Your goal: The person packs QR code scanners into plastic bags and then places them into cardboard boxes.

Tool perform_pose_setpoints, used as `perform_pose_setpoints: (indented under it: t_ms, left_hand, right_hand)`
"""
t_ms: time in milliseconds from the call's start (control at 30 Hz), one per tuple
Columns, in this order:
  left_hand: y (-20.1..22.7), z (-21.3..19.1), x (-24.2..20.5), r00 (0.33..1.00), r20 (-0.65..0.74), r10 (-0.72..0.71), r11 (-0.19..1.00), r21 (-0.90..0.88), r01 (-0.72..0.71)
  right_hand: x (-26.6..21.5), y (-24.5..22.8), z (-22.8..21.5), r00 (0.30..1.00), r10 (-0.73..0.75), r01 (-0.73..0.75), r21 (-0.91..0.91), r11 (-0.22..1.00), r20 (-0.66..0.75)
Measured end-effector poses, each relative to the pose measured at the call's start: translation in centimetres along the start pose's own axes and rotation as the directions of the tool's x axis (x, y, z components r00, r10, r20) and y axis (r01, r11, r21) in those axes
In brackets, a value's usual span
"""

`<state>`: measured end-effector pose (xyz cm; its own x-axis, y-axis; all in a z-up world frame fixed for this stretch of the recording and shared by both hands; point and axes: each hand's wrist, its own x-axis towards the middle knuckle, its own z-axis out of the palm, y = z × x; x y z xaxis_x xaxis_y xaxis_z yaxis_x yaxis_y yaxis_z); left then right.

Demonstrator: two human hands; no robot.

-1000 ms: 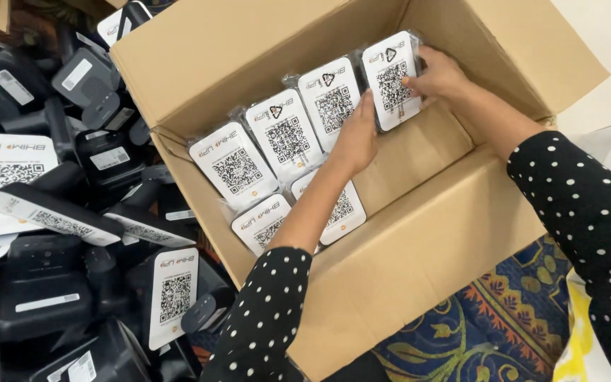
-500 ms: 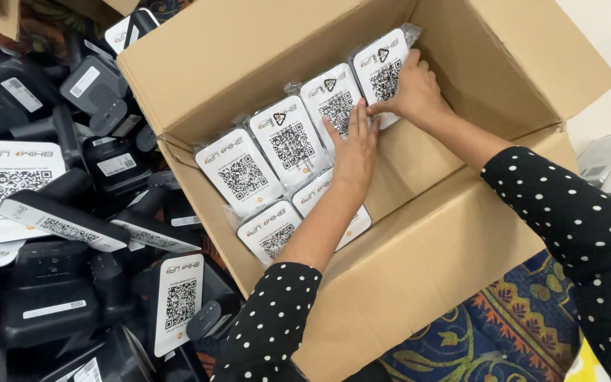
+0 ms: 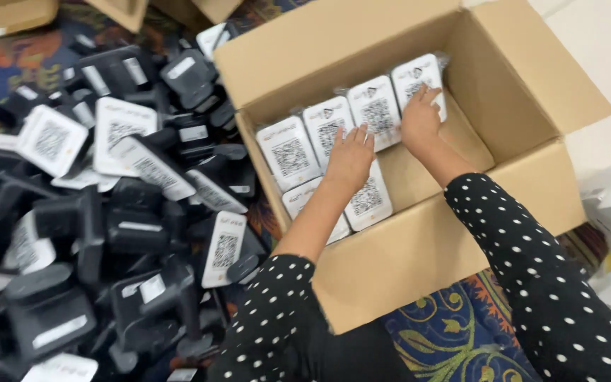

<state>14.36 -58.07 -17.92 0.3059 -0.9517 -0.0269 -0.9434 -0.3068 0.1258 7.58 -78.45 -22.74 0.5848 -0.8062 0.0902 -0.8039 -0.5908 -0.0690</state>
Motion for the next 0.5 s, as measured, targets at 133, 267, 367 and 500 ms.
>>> perform_pose_setpoints:
  t_ms: [133,267,367,500]
  left_hand:
    - [-6.1,-7.8,-14.5,0.979,-0.187,-0.084,0.993,-0.093,0.067]
    - [-11.3,-12.3,-30.4,0.886,-0.348,-0.305,0.952,-0.132,0.276]
    - [-12.4,-13.9,-41.9,0.8,-0.382,-0.463,0.886,-0.163,0.435]
    - [-11.7,-15.3,-55.4,0.686,-0.401,-0.607,0.787,-0.186,0.588]
  right_hand:
    - [-8.5,-10.0,-6.2,0.922,-0.264,0.199,0.24,0.95,0.282]
    - [-21.3,-22.1,-17.0,0.751,-0.641,0.626,0.482,0.613,-0.16]
    - [-30.7,-29.2,-21.1,0.565,-0.782,0.754,0.549,0.361,-0.262]
    - [-42.5,-37.8,-23.1,0.358,-0.907,0.732,0.67,0.126,-0.221]
